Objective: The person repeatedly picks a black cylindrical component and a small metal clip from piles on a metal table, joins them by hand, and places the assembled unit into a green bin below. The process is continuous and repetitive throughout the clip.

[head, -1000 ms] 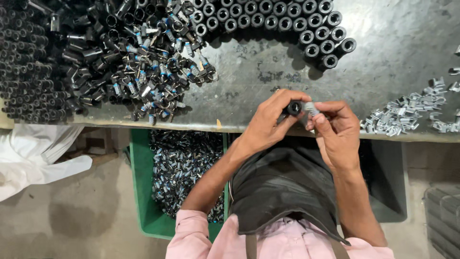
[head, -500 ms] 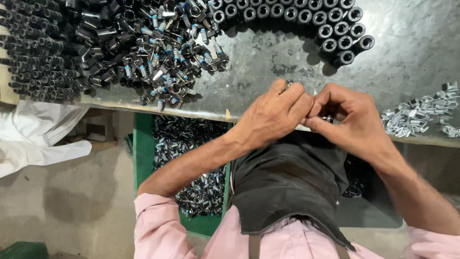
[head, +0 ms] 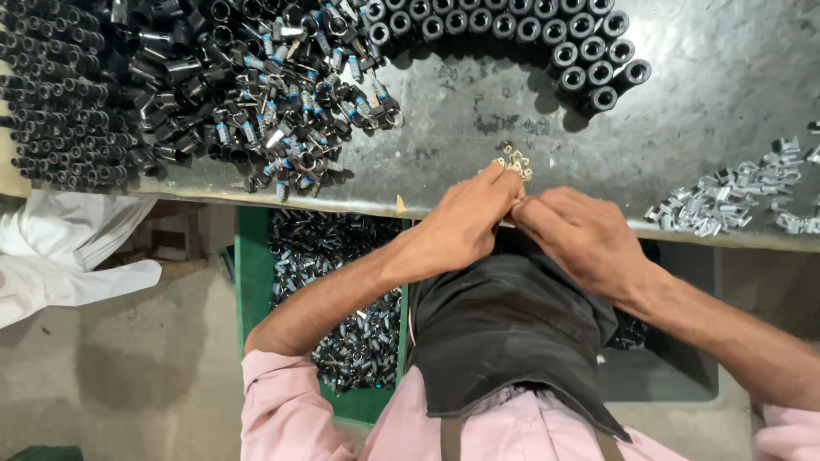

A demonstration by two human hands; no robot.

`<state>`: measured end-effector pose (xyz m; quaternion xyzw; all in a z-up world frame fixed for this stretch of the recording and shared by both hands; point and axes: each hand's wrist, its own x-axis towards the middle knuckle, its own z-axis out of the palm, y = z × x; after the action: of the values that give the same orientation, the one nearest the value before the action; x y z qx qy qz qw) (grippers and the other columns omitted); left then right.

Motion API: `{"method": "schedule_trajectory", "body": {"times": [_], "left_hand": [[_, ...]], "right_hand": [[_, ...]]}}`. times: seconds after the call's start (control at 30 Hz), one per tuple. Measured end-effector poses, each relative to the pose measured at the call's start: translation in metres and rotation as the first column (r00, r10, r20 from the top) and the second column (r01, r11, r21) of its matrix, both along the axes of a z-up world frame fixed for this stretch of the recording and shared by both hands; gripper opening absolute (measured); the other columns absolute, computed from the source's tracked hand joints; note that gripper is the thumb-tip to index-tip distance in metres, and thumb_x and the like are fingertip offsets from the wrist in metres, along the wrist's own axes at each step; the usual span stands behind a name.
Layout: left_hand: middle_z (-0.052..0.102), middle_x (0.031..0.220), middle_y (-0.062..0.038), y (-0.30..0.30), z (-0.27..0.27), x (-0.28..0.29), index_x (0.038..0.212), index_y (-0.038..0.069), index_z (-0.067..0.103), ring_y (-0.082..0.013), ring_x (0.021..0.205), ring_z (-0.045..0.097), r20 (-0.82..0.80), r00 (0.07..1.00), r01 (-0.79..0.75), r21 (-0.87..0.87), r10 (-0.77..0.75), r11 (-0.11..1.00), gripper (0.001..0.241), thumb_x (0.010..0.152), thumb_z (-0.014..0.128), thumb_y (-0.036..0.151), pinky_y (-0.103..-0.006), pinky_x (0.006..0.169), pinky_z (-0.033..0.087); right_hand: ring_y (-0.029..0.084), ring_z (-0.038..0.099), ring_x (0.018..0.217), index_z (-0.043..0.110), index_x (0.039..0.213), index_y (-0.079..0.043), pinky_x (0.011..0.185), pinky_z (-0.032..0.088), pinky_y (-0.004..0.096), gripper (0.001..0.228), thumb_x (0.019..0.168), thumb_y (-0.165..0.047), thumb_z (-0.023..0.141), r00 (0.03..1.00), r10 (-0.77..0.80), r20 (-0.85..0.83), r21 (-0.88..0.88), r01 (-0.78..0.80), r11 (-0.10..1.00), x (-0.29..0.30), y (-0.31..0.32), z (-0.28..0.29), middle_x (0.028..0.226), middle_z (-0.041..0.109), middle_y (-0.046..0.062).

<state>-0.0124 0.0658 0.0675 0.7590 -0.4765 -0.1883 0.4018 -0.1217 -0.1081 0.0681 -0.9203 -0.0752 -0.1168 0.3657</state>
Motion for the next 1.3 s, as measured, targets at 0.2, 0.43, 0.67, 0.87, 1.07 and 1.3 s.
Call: {"method": "schedule_trajectory", "body": {"times": [0.2, 0.43, 0.67, 0.87, 1.07, 1.3], "left_hand": [[0.06, 0.131, -0.017, -0.027, 0.006, -0.077, 0.135, -0.01, 0.056, -0.0299, 0.101, 0.061, 0.721, 0.692, -0.18, 0.118, 0.041, 0.977, 0.064, 0.078, 0.072, 0.014, -0.0375, 0.087, 0.053], [0.067, 0.096, -0.007, -0.002, -0.025, 0.026, 0.099, 0.016, 0.072, -0.0305, 0.09, 0.064, 0.415, 0.838, -0.519, 0.403, 0.355, 0.753, 0.018, 0.098, 0.058, 0.028, -0.0472, 0.076, 0.053], [0.064, 0.104, -0.013, 0.02, -0.095, 0.136, 0.103, 0.005, 0.064, -0.0358, 0.096, 0.062, 0.713, 0.456, -0.857, 0.193, 0.532, 0.477, 0.035, 0.084, 0.08, 0.029, -0.0439, 0.07, 0.055], [0.06, 0.127, -0.014, 0.055, -0.08, 0.1, 0.104, 0.008, 0.064, -0.0364, 0.115, 0.056, 0.632, 0.575, -0.62, -0.077, 0.519, 0.781, 0.024, 0.084, 0.077, 0.011, -0.0472, 0.096, 0.049], [0.055, 0.141, -0.018, 0.074, -0.083, 0.087, 0.116, 0.002, 0.056, -0.0226, 0.133, 0.056, -0.265, 0.866, -0.495, -0.568, 0.423, 0.658, 0.013, 0.104, 0.06, 0.005, -0.0387, 0.12, 0.043], [0.065, 0.087, -0.004, 0.068, -0.08, 0.059, 0.118, 0.003, 0.054, -0.013, 0.081, 0.065, -0.753, 0.611, -0.707, -0.382, 0.242, 0.595, 0.012, 0.108, 0.059, 0.009, -0.0323, 0.087, 0.057]], "right_hand": [[0.023, 0.069, 0.07, 0.077, 0.09, -0.009, 0.059, 0.056, 0.035, 0.018, 0.076, -0.02, 0.081, 0.83, 0.057, -0.556, 0.282, 0.123, 0.952, -0.022, -0.067, 0.009, 0.081, 0.072, 0.006], [0.026, 0.067, 0.105, 0.076, 0.115, -0.023, 0.089, 0.054, 0.04, 0.042, 0.078, -0.042, 0.074, 0.81, -0.129, -0.572, -0.336, -0.088, 0.938, -0.103, -0.112, 0.004, 0.112, 0.072, 0.006], [0.034, 0.062, 0.096, 0.072, 0.125, -0.014, 0.082, 0.051, 0.046, 0.029, 0.099, -0.026, 0.067, 0.952, -0.207, -0.223, -0.109, 0.187, 0.976, 0.012, -0.013, -0.032, 0.096, 0.064, 0.014], [0.035, 0.056, 0.097, 0.068, 0.129, -0.006, 0.077, 0.049, 0.045, 0.048, 0.097, -0.042, 0.067, 0.935, -0.321, -0.149, -0.315, 0.263, 0.912, 0.045, 0.034, -0.075, 0.101, 0.061, 0.012], [0.029, 0.051, 0.088, 0.065, 0.13, -0.002, 0.077, 0.048, 0.042, 0.068, 0.081, -0.048, 0.075, 0.998, -0.069, -0.007, -0.338, 0.063, 0.939, 0.026, 0.058, -0.083, 0.096, 0.056, 0.009], [0.021, 0.066, 0.088, 0.075, 0.109, -0.009, 0.076, 0.053, 0.032, 0.021, 0.089, -0.008, 0.08, 0.997, -0.034, 0.067, 0.217, 0.019, 0.976, 0.021, 0.04, -0.097, 0.099, 0.071, 0.005]]}}
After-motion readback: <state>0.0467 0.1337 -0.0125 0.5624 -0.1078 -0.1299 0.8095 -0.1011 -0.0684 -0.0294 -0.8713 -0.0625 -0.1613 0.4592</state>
